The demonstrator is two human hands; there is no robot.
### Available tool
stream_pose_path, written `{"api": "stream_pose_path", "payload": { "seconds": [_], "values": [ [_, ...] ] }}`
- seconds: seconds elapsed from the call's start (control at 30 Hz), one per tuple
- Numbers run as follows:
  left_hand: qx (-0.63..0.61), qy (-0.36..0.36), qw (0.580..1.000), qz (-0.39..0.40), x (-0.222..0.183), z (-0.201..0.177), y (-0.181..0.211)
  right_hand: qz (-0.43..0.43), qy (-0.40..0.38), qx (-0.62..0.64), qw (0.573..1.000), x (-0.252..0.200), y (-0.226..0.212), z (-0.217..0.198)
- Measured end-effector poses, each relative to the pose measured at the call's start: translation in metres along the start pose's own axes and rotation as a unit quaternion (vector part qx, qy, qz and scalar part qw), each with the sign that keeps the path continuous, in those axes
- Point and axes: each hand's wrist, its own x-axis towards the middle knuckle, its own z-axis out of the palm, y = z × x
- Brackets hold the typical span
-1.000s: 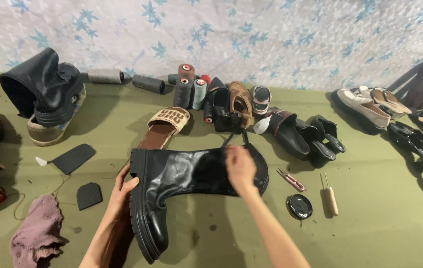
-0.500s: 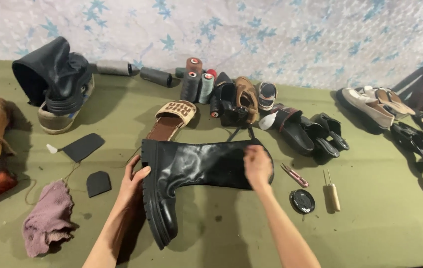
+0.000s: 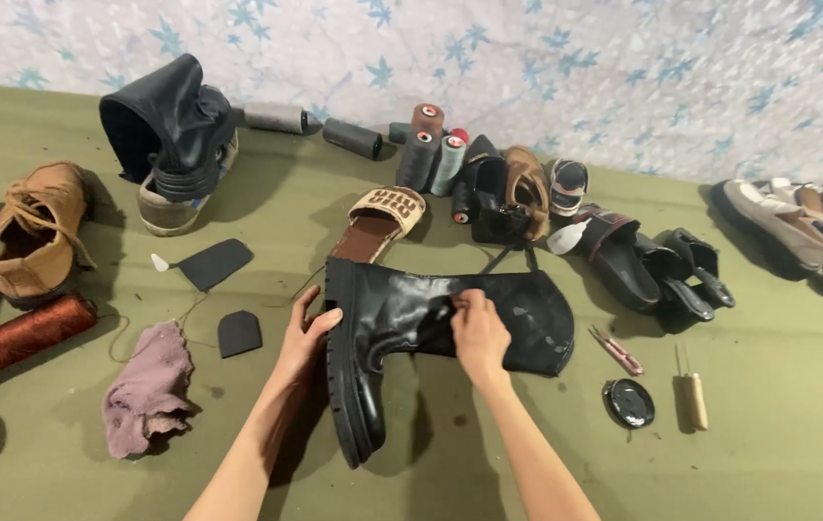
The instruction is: Repairing a black leather boot by working on its seams with a hand tool on a workbench.
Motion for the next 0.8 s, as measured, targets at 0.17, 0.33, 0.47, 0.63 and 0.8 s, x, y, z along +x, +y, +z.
{"api": "stream_pose_path", "payload": {
  "seconds": [0.17, 0.33, 0.47, 0.63, 0.8],
  "values": [
    [-0.046, 0.031, 0.998, -0.011, -0.026, 0.021, 0.028, 0.063, -0.043, 0.188, 0.979, -0.006, -0.05, -0.028],
    [-0.044, 0.029, 0.999, -0.011, -0.027, 0.021, 0.03, -0.048, -0.066, 0.387, 0.919, -0.042, -0.13, -0.006],
    [-0.037, 0.023, 0.999, -0.021, -0.02, 0.017, 0.022, -0.078, -0.079, 0.158, 0.981, -0.037, -0.098, -0.006],
    [-0.025, 0.015, 0.999, -0.017, -0.005, 0.01, 0.007, -0.034, -0.063, 0.019, 0.997, -0.01, -0.039, -0.008],
    [-0.051, 0.031, 0.998, -0.004, 0.009, 0.0, -0.013, -0.087, -0.104, 0.061, 0.989, -0.033, -0.052, 0.004]
  ]
}}
